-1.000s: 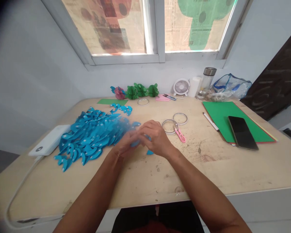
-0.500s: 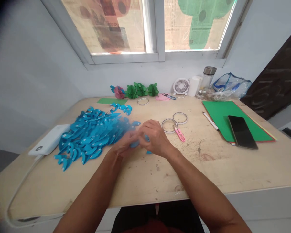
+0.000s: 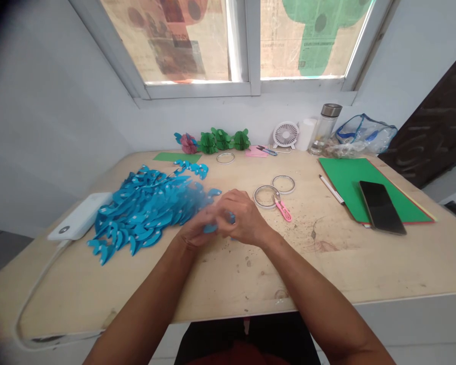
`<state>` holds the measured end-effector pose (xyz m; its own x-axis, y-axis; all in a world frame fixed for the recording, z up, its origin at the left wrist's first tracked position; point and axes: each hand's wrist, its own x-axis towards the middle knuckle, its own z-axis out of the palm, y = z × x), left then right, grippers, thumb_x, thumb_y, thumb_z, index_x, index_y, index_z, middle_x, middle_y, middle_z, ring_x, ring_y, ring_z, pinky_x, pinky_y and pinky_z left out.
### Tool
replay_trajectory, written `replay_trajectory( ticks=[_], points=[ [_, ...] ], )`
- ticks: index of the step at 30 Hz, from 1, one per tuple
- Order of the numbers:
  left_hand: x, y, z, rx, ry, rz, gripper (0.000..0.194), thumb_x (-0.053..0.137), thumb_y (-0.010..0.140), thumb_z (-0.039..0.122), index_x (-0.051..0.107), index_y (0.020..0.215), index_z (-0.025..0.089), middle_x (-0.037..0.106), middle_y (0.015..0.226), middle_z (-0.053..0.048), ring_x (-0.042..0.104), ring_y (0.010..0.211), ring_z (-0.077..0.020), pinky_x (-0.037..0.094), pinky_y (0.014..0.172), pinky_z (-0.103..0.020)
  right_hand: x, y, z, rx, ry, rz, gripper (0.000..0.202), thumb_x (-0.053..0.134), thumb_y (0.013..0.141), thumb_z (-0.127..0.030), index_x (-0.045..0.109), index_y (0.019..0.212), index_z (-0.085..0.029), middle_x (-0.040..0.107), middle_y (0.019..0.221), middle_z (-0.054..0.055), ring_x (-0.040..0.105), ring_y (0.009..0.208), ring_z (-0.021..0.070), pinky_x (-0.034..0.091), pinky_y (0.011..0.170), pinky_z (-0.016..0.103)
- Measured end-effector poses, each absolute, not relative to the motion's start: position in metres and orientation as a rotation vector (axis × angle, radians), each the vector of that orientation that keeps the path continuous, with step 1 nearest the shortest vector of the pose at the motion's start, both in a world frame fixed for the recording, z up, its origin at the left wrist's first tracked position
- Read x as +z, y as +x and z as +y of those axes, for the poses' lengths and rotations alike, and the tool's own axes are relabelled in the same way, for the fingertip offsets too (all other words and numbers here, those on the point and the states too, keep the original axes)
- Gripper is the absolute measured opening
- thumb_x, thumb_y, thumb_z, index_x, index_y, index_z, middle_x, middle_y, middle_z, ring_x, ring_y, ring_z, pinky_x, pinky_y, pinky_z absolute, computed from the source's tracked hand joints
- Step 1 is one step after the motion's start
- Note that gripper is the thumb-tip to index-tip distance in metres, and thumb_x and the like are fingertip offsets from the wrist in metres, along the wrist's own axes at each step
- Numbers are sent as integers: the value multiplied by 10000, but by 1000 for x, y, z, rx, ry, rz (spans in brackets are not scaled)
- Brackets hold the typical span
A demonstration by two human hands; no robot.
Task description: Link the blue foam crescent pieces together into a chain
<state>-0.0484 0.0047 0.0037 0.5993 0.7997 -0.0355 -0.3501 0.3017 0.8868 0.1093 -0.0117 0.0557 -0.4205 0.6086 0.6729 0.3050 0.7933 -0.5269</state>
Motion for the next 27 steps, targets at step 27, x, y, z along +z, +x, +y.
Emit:
replay_trajectory(
  ticks=[27],
  points=[
    [1, -47, 4, 808, 932, 363, 290, 711, 614, 370, 633, 663, 95, 600, 591, -46, 577, 537, -159, 457, 515, -265, 55, 110, -11, 421, -685, -2030, 146, 528, 695, -58, 527, 672, -202, 623, 752, 22, 562, 786, 169, 435, 763, 346]
  ],
)
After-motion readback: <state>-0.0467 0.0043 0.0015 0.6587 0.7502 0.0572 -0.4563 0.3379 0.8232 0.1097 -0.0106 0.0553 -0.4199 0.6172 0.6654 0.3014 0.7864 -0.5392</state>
